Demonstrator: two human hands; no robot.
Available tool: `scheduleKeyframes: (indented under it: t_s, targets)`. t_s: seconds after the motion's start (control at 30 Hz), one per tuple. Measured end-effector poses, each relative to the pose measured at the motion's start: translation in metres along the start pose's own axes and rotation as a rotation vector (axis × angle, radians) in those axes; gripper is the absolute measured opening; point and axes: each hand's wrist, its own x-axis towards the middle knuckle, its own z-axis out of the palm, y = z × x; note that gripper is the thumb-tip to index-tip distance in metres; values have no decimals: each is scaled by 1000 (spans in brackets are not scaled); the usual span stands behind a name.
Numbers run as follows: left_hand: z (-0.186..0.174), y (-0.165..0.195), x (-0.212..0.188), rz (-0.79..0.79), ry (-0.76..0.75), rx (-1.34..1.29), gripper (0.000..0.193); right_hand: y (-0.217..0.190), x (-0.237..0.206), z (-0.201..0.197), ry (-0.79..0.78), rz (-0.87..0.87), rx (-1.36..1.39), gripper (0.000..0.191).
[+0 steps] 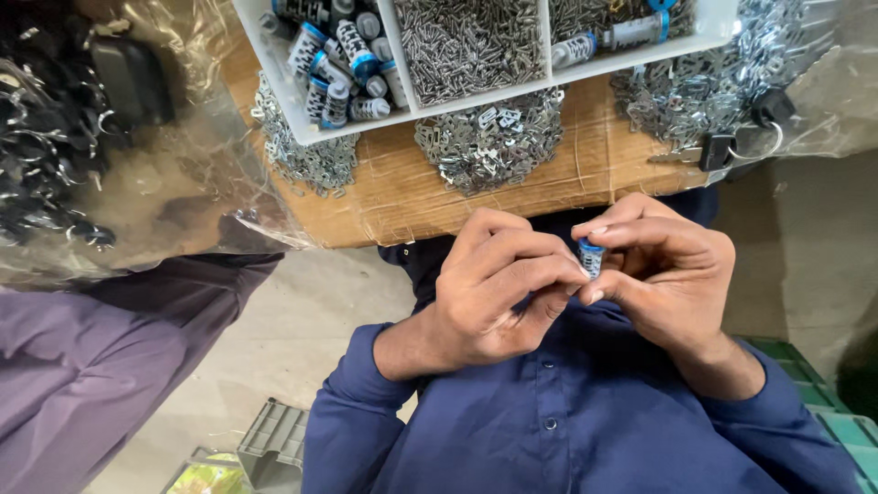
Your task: The person assembles small key cylinders by inserting metal pins into a cylindrical housing and securing them with a blue cap. The person handles the components by hand, repeatedly picking up pins and inserting them into the cylinder, then placing the finished units into a compartmentalized tray.
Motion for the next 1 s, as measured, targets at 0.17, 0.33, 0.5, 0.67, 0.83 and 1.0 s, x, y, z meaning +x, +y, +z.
scheduleKeyframes:
  t_s: [0.17,0.33,0.5,0.67,0.83,1.0]
  targets:
    - [-1,4,5,-23,5,4,27,2,3,-2,-39,-38,2,35]
    - [-13,0,10,65,-113,62,33,4,5,-2,-33,-25,47,35]
    - [-13,1,15,28,-126,-64,31,6,3,-3,-62,3,134,38]
    - [-11,3,18,-2,-245,-83,30,8,2,-19,-198,-126,-128,41]
    - [5,8,17,-667,-410,-478,29,7,-3,-40,-253,-101,-81,39]
    - [31,14,41,13,-112,652,47,3,-12,-45,47,-62,245,34]
